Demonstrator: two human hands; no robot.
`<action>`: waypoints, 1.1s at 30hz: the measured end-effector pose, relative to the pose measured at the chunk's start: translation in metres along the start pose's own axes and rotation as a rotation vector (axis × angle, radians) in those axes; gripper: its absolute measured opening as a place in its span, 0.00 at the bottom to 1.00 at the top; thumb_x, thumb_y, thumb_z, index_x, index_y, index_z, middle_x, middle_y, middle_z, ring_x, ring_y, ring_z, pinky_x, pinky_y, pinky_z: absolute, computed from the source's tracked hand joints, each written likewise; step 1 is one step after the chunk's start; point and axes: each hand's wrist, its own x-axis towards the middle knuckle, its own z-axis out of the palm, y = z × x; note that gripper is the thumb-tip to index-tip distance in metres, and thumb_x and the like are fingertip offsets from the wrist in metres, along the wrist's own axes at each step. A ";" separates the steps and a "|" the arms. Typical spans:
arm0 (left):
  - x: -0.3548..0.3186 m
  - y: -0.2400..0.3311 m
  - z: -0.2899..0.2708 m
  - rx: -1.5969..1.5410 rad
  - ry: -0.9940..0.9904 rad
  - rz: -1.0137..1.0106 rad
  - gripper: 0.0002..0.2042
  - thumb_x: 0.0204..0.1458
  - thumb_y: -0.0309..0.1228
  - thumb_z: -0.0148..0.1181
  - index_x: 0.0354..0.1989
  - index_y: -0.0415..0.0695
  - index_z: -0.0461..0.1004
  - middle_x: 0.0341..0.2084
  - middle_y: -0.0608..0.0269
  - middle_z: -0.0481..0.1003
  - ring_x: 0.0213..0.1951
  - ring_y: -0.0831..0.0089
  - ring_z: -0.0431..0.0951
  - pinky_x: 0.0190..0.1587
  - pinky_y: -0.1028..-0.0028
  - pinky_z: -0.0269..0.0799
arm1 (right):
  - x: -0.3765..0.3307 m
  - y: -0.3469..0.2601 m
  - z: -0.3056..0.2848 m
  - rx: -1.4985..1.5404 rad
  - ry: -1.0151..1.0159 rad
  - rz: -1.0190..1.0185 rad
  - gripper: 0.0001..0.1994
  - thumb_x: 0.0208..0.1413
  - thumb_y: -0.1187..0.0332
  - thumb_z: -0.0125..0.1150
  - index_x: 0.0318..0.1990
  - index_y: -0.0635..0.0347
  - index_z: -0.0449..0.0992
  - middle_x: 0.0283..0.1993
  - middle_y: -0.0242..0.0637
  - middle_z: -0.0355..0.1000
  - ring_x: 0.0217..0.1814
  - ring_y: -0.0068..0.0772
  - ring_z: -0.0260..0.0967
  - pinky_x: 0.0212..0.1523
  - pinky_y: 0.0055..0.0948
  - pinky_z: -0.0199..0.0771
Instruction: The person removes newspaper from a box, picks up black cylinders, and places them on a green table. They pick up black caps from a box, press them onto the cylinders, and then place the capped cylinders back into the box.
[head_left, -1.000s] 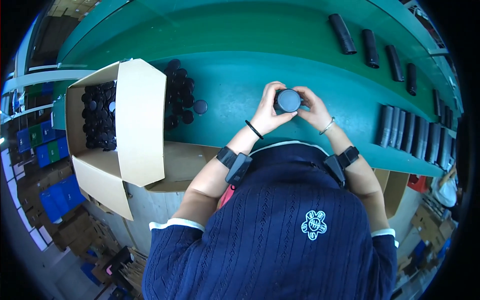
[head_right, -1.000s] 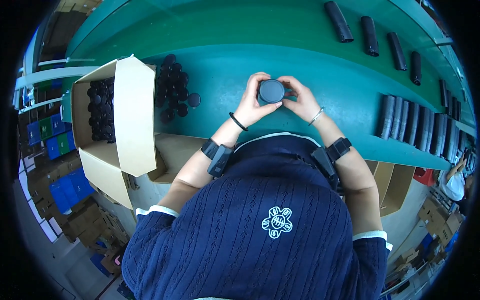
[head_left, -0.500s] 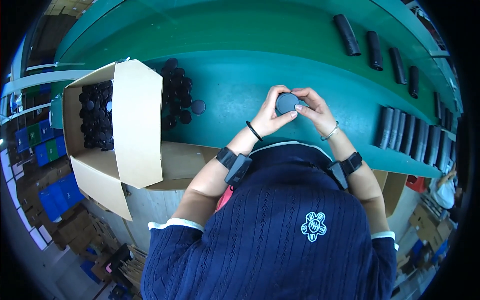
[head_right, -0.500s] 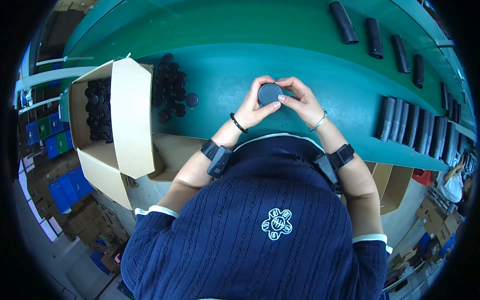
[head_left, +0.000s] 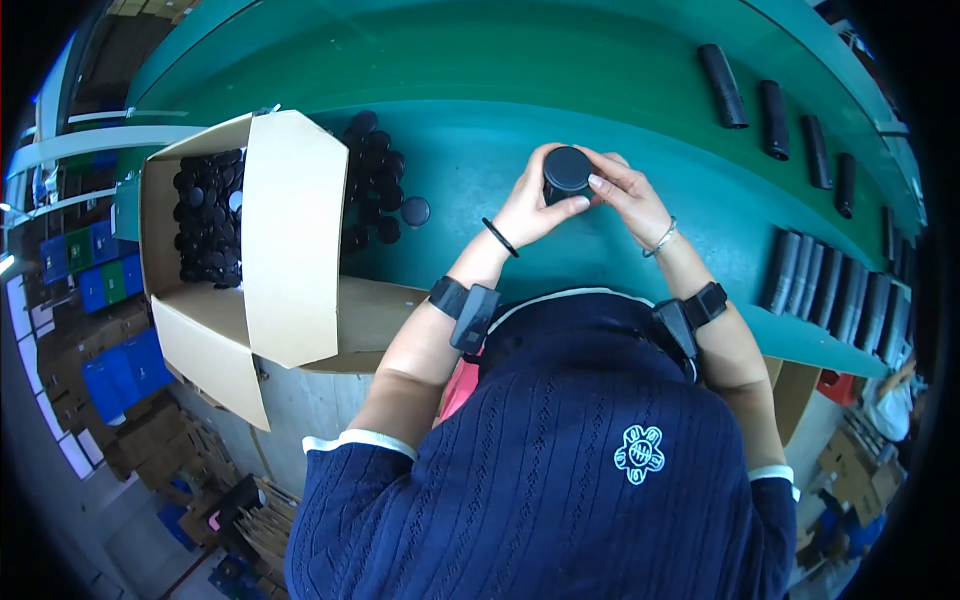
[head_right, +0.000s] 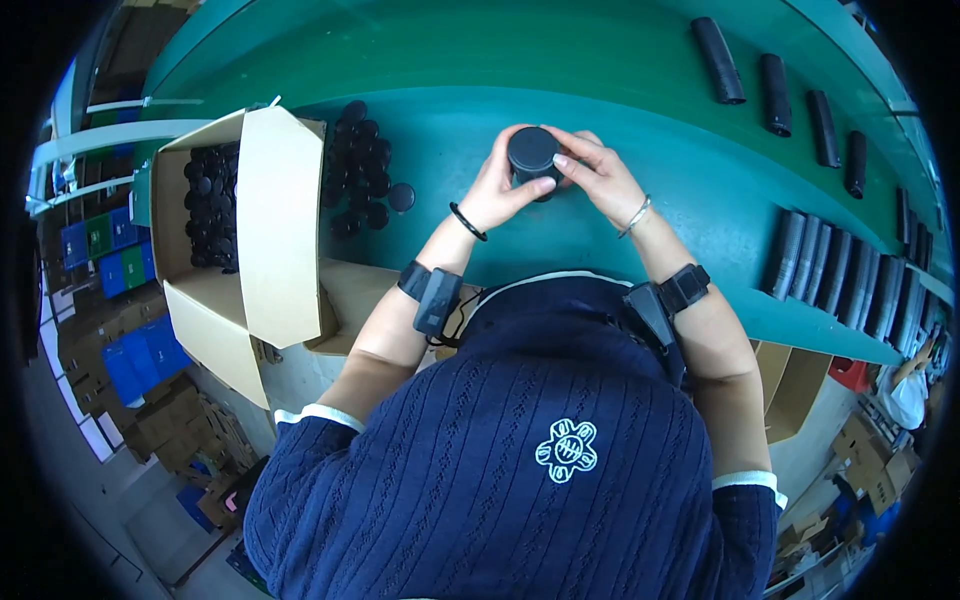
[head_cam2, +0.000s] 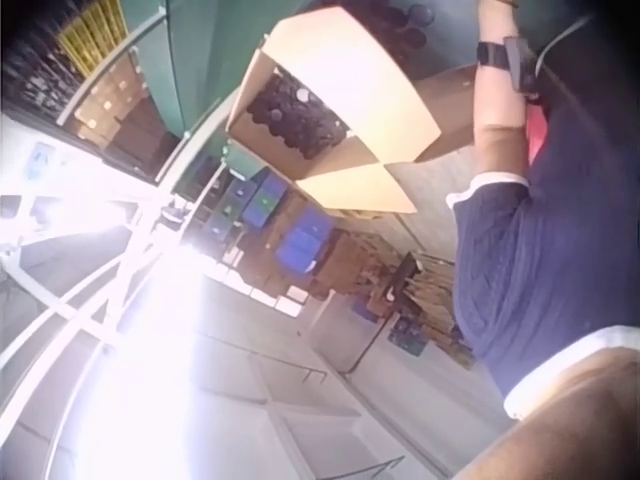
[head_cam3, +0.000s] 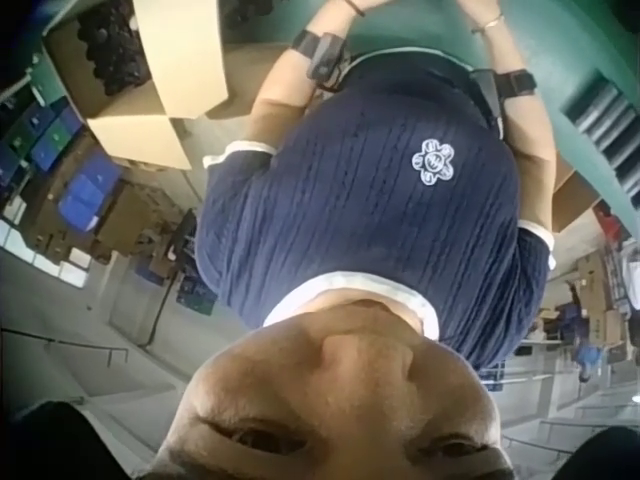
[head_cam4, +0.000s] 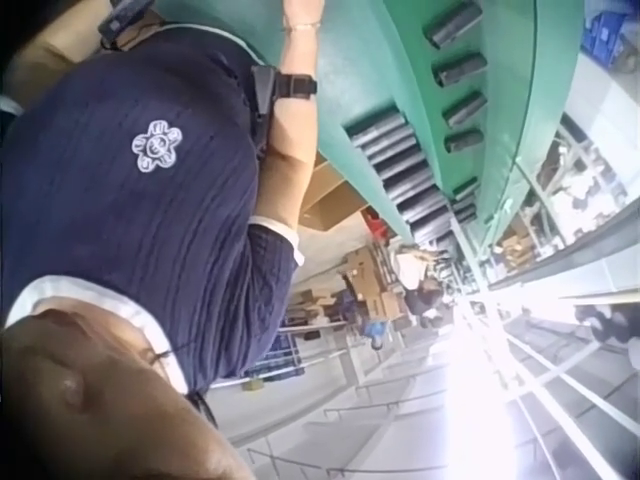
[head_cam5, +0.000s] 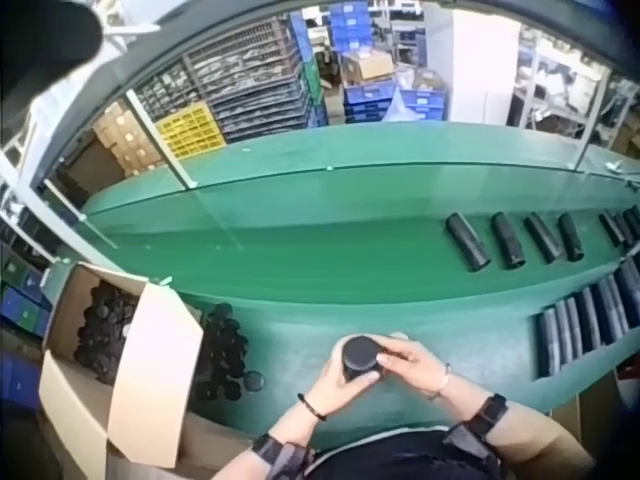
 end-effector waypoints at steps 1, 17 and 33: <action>0.002 -0.002 -0.003 0.084 -0.005 -0.032 0.32 0.40 0.32 0.71 0.54 0.39 0.60 0.47 0.51 0.68 0.51 0.62 0.71 0.53 0.67 0.66 | 0.001 0.000 0.002 -0.001 -0.007 0.001 0.25 0.56 0.66 0.58 0.62 0.55 0.63 0.51 0.32 0.62 0.55 0.25 0.61 0.46 0.24 0.69; -0.001 -0.007 0.004 0.387 0.060 0.064 0.31 0.38 0.31 0.67 0.53 0.40 0.61 0.45 0.48 0.68 0.49 0.52 0.71 0.48 0.63 0.69 | 0.003 -0.008 0.019 -0.190 0.133 -0.155 0.25 0.47 0.71 0.65 0.55 0.60 0.70 0.49 0.37 0.68 0.56 0.32 0.64 0.54 0.29 0.66; 0.028 -0.002 -0.009 -0.744 0.390 -0.538 0.28 0.59 0.52 0.44 0.63 0.50 0.57 0.62 0.54 0.56 0.65 0.59 0.52 0.65 0.53 0.42 | 0.028 0.024 -0.021 -0.399 0.293 -0.101 0.45 0.37 0.63 0.71 0.64 0.52 0.50 0.58 0.49 0.63 0.61 0.47 0.62 0.60 0.38 0.60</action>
